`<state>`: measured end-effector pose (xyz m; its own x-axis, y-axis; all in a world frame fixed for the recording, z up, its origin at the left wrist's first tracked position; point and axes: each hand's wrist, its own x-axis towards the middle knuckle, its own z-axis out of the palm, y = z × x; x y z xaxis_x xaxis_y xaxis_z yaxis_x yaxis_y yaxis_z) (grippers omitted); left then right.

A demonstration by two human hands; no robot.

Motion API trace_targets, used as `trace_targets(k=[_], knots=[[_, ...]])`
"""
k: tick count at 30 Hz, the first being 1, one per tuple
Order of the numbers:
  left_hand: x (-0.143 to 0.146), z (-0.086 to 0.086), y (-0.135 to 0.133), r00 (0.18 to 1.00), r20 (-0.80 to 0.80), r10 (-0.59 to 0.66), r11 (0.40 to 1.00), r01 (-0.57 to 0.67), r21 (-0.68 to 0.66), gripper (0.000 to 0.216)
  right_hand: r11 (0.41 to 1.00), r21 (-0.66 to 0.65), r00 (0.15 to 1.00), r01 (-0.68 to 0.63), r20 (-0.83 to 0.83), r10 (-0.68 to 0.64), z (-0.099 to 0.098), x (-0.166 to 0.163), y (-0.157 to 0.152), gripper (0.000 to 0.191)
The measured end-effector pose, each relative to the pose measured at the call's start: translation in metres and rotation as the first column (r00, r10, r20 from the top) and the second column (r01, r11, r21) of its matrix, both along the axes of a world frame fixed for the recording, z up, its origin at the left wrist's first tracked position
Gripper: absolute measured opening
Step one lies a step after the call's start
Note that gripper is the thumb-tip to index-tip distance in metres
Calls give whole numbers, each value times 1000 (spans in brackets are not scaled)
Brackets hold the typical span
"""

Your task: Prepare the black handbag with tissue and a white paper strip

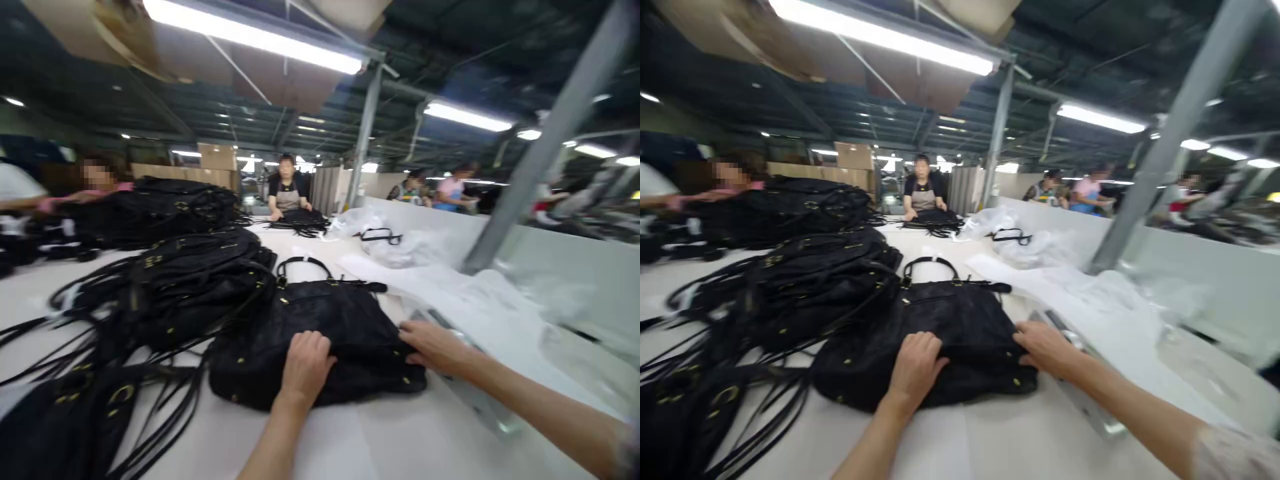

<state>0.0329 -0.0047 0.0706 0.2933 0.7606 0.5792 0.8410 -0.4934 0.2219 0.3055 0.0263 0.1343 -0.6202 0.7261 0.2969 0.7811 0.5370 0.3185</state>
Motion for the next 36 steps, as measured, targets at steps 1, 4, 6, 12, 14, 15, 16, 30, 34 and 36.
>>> trace_targets(k=[1, 4, 6, 12, 14, 15, 16, 30, 34, 36], knots=[[3, -1, 4, 1000, -4, -20, 1000, 20, 19, 10, 998, -64, 998, 20, 54, -16, 13, 7, -10, 32], [-3, -6, 11, 998, -29, -53, 997, 54, 53, 6, 975, -206, 996, -89, -17, 87, 36, -30, -23, 66], [-9, -8, 10, 997, -50, -51, 997, 54, 56, 7, 954, -227, 968, -198, -197, 154, 32, -75, -24, 77], [-10, -2, 5, 997, -65, -40, 999, 40, -7, 22, 857, -300, 766, -419, -623, 156, -36, -130, -2, 61], [-16, 10, 1, 995, -70, -77, 996, 73, -59, 29, 802, -328, 709, -499, -687, 160, -53, -124, 13, 73], [-22, 18, -3, 994, -67, -86, 993, 79, -88, 34, 785, -345, 701, -514, -696, 153, -58, -121, 19, 73], [-32, 27, -8, 995, -63, -82, 990, 74, -119, 37, 781, -362, 707, -509, -693, 139, -61, -119, 22, 69], [-110, 87, -28, 837, -523, 162, 889, -354, -291, 29, 861, -278, 699, -425, -706, 117, -63, -117, 15, 31], [-89, 53, -6, 842, -454, 291, 903, -399, -161, 44, 872, -264, 708, -411, -696, 123, -63, -117, 14, 30], [-91, 34, 10, 859, -399, 321, 899, -409, -157, 50, 881, -265, 717, -393, -687, 113, -64, -119, 15, 29]])
